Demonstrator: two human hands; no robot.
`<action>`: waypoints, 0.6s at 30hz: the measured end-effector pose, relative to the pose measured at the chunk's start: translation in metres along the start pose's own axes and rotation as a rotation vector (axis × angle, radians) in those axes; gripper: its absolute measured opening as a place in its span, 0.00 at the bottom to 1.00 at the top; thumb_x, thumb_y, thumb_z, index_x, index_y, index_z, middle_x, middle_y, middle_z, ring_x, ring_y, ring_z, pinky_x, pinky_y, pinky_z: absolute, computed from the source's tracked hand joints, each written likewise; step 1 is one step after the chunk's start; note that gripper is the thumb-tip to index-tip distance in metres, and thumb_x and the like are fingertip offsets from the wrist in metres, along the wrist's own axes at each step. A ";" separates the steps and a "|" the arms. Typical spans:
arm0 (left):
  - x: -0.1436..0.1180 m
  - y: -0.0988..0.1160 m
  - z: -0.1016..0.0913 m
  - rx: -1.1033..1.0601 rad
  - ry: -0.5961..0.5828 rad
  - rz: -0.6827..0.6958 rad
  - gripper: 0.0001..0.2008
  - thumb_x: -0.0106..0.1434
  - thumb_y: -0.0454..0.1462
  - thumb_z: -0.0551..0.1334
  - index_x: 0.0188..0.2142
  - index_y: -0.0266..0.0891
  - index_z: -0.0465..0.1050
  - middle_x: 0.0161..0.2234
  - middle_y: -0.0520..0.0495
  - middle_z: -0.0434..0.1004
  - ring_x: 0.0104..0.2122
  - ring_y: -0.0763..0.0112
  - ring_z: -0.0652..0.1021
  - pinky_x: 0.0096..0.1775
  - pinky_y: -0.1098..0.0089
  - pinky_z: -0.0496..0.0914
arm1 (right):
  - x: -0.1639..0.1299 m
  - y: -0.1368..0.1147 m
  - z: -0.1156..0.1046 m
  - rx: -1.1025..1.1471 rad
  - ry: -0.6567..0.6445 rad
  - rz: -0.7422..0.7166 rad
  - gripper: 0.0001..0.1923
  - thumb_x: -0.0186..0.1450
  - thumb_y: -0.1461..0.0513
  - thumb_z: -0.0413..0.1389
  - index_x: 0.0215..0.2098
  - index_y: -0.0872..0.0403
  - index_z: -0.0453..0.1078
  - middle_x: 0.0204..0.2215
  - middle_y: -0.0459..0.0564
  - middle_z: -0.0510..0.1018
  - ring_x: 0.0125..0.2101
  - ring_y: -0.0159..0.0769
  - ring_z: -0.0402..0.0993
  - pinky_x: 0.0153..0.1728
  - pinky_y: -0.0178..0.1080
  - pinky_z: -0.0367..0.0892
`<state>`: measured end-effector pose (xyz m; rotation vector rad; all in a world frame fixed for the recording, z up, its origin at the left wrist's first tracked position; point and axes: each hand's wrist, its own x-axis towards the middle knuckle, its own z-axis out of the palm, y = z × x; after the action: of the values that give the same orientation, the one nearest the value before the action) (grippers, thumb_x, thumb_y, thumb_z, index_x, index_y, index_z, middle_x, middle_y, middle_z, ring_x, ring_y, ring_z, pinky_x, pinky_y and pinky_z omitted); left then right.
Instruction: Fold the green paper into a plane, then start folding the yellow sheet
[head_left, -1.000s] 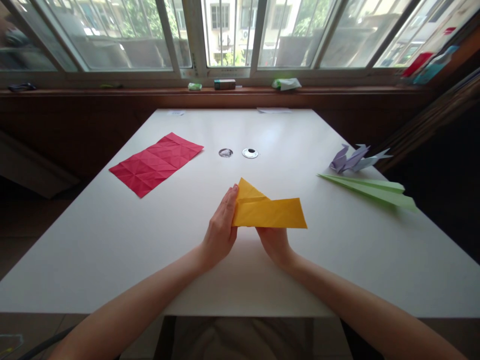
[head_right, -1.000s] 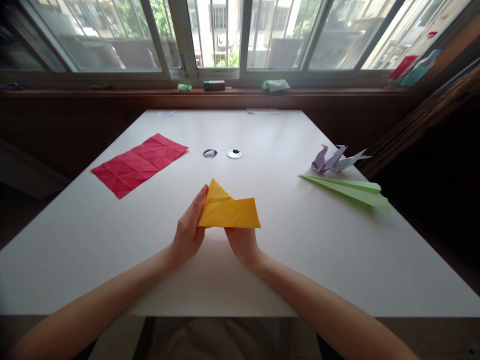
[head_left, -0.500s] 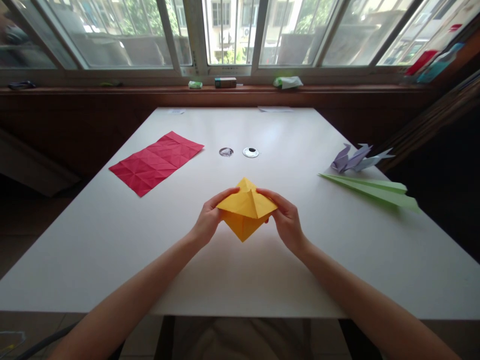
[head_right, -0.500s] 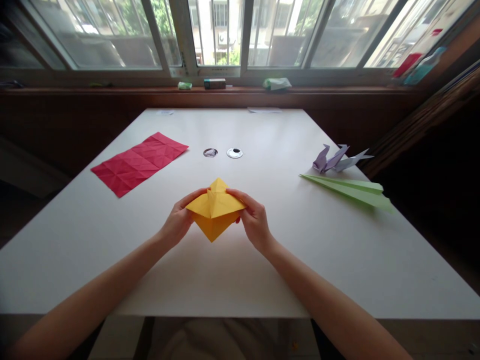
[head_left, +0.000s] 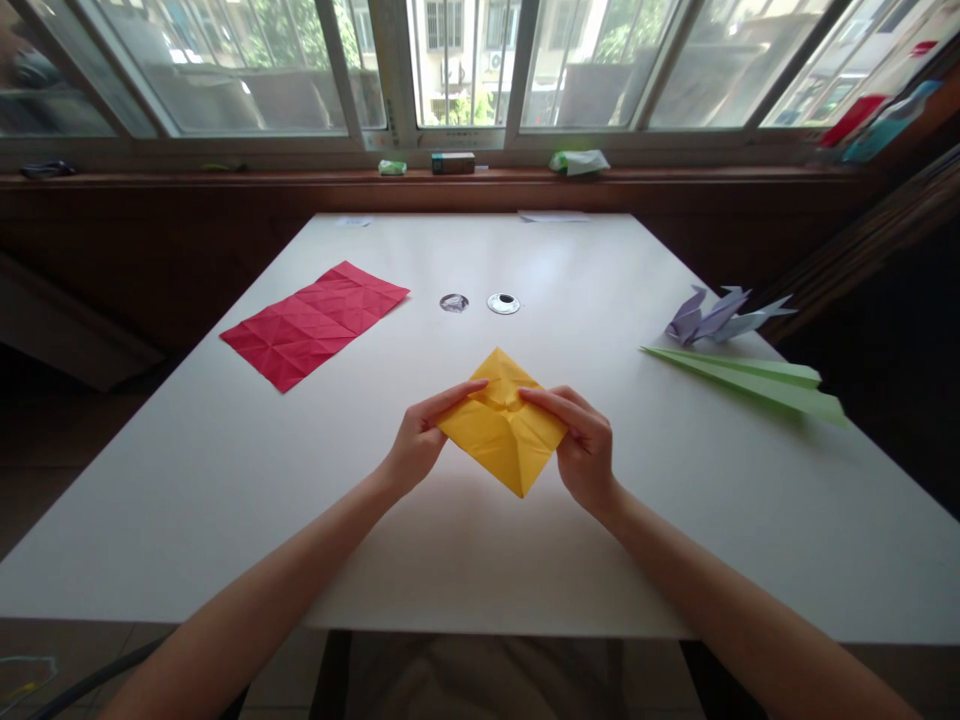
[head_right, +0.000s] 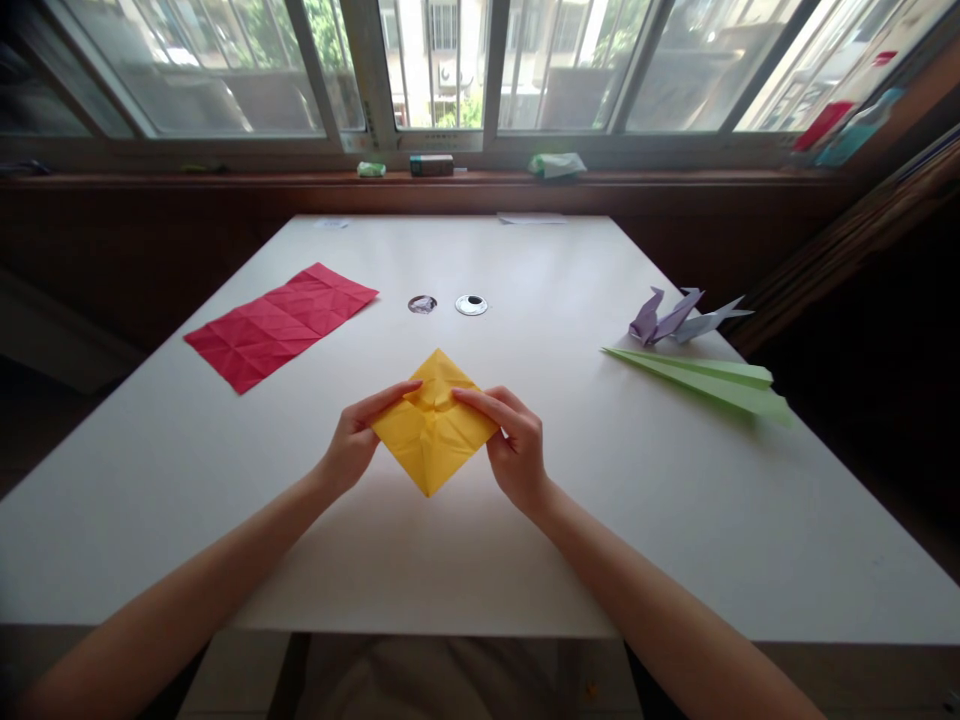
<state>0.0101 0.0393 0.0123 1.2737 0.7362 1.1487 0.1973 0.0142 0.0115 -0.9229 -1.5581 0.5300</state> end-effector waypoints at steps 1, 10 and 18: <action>0.000 0.001 -0.001 0.002 -0.017 0.005 0.17 0.51 0.28 0.58 0.39 0.41 0.76 0.42 0.48 0.75 0.44 0.63 0.73 0.40 0.71 0.67 | 0.001 -0.001 0.000 0.019 -0.003 0.007 0.23 0.59 0.73 0.46 0.42 0.43 0.72 0.32 0.46 0.71 0.30 0.30 0.67 0.26 0.33 0.60; 0.001 0.005 0.004 -0.435 -0.009 -0.242 0.24 0.52 0.34 0.58 0.50 0.45 0.66 0.42 0.49 0.75 0.39 0.65 0.74 0.40 0.67 0.67 | 0.000 -0.005 0.002 -0.035 0.132 -0.027 0.23 0.59 0.73 0.47 0.42 0.43 0.72 0.30 0.45 0.68 0.29 0.29 0.66 0.25 0.33 0.60; 0.001 0.001 0.006 -0.462 -0.008 -0.347 0.20 0.58 0.47 0.58 0.44 0.35 0.70 0.40 0.43 0.76 0.41 0.61 0.75 0.41 0.67 0.67 | 0.001 -0.004 -0.002 -0.305 0.021 -0.264 0.27 0.57 0.74 0.46 0.48 0.42 0.68 0.33 0.48 0.68 0.30 0.31 0.68 0.25 0.33 0.65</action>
<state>0.0154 0.0382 0.0142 0.7301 0.6103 0.9553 0.1988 0.0121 0.0150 -0.9264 -1.7390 0.0962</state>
